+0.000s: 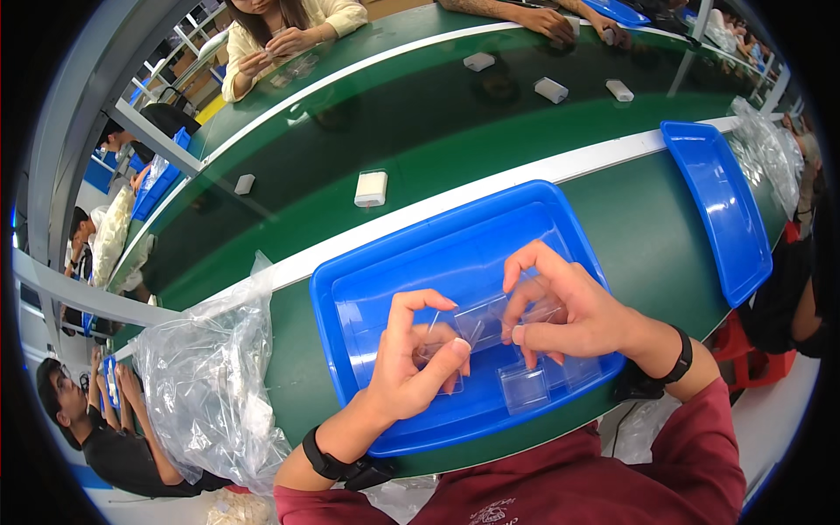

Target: The worker is assembling small plastic housing components on a production line.

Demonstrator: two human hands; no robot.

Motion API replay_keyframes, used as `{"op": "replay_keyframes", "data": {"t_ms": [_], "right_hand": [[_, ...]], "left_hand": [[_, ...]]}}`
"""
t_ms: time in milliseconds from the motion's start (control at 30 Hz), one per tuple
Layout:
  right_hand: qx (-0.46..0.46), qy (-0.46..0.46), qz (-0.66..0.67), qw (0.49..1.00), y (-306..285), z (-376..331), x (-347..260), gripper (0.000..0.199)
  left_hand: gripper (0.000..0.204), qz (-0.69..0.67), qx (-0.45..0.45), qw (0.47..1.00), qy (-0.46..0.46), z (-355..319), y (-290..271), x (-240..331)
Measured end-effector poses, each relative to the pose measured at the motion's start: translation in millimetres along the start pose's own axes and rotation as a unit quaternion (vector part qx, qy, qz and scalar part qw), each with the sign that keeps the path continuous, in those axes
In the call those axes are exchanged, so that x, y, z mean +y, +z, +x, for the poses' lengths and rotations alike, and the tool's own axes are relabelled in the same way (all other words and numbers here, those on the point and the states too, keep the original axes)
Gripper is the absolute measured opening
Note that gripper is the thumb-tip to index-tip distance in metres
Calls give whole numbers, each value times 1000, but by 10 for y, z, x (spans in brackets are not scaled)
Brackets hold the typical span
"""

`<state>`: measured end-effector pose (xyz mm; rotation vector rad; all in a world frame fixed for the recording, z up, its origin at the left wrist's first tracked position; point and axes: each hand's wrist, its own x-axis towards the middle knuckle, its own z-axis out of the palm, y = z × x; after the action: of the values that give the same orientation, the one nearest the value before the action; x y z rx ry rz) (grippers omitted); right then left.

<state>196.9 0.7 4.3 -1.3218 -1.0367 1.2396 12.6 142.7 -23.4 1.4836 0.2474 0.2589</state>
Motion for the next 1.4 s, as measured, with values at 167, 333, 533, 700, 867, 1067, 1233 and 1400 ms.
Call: {"op": "replay_keyframes", "data": {"t_ms": [167,333,533,700,867,1067,1233,1400], "right_hand": [[7,11,49,999,22,15,29,39],[42,32,123,991,18,69,58,37],[55,-57,85,993,174,-62,147,33],[44,-57,78,994,185,-36,166,30],[46,-44,80,995,216,-36,166,27],[57,-36,104,992,210,-47,180,27],[60,-53,88,993,233,-21,176,26],[57,-38,88,994,273,41,172,26]], "left_hand": [[40,-3,-3,1000,-8,0,-11,-12],[44,-46,15,999,-9,15,-32,-38],[46,-42,-32,999,8,-72,-78,-16],[46,-30,-33,999,13,-96,-114,-13],[43,-8,-26,999,21,-129,-126,-43],[39,-9,-35,999,28,-120,-112,-28],[36,-23,-38,998,32,-97,-163,-33],[36,-5,-18,999,32,-151,-156,-17]]}}
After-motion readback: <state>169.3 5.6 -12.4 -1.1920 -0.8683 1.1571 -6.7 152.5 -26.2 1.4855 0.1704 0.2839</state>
